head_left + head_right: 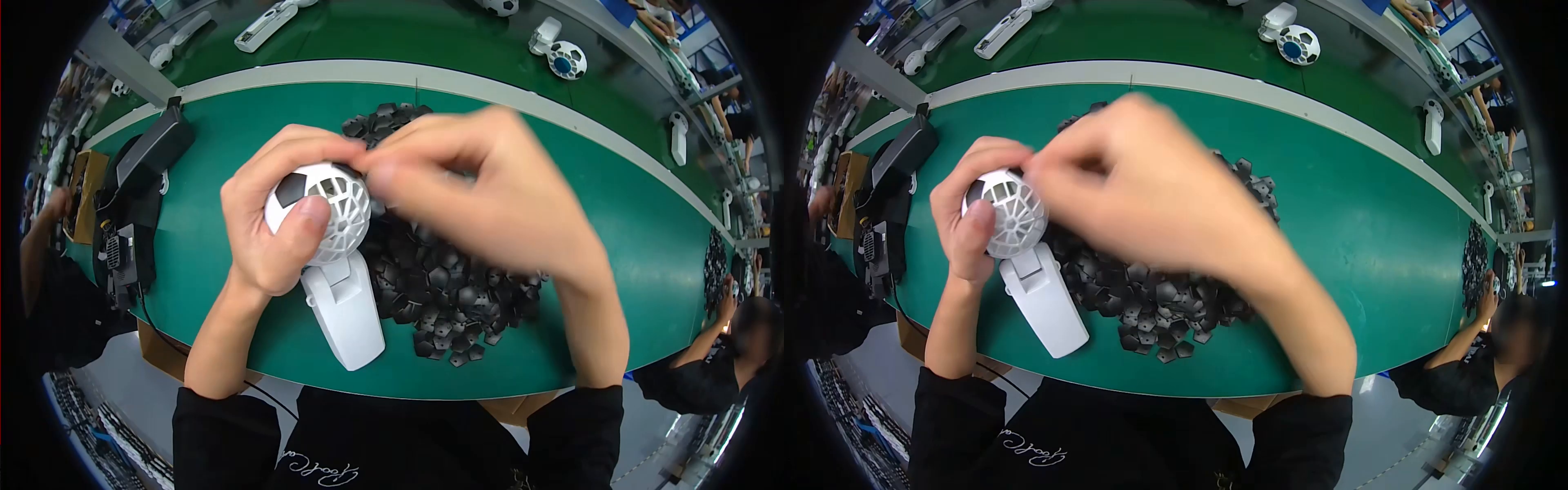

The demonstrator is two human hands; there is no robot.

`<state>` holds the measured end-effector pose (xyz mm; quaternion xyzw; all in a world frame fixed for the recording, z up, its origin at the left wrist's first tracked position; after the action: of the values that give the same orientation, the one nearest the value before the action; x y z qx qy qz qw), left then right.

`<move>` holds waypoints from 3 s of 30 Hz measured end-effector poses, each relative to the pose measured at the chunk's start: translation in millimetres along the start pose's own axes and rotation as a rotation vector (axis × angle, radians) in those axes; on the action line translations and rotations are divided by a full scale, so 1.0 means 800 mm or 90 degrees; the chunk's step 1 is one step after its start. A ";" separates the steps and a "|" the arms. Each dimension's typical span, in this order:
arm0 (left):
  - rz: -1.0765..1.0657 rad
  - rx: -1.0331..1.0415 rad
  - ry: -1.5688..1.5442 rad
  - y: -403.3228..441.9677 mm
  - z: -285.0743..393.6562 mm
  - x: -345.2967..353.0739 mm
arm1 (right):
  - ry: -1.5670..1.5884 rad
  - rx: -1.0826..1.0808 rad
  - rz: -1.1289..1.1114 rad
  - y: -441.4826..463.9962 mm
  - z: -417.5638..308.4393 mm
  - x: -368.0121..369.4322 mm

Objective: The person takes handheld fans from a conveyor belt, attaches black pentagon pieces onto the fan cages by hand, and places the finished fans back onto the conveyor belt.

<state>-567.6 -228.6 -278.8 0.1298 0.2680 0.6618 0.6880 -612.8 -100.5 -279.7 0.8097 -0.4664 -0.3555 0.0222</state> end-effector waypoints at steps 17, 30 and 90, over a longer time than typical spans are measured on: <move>-0.083 0.037 -0.083 0.000 -0.007 0.005 | -0.219 0.116 -0.269 -0.011 0.094 0.038; 0.142 -0.394 -0.730 -0.019 -0.077 0.022 | 0.035 -0.204 0.027 -0.002 -0.019 -0.006; -0.068 0.248 0.551 0.008 0.079 0.020 | -0.307 -0.303 0.054 0.006 -0.037 -0.069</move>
<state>-539.6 -201.6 -226.7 -0.0451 0.6553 0.5563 0.5090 -616.1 -69.6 -225.1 0.6543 -0.3954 -0.6343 0.1146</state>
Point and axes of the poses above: each hand's wrist, its own y-axis towards the middle knuckle, its own x-axis out of the palm, z = x × y, the point moved 9 cm from there along y, towards the middle knuckle, and after that the axes turned 11 degrees about -y, right-handed, at the moved point
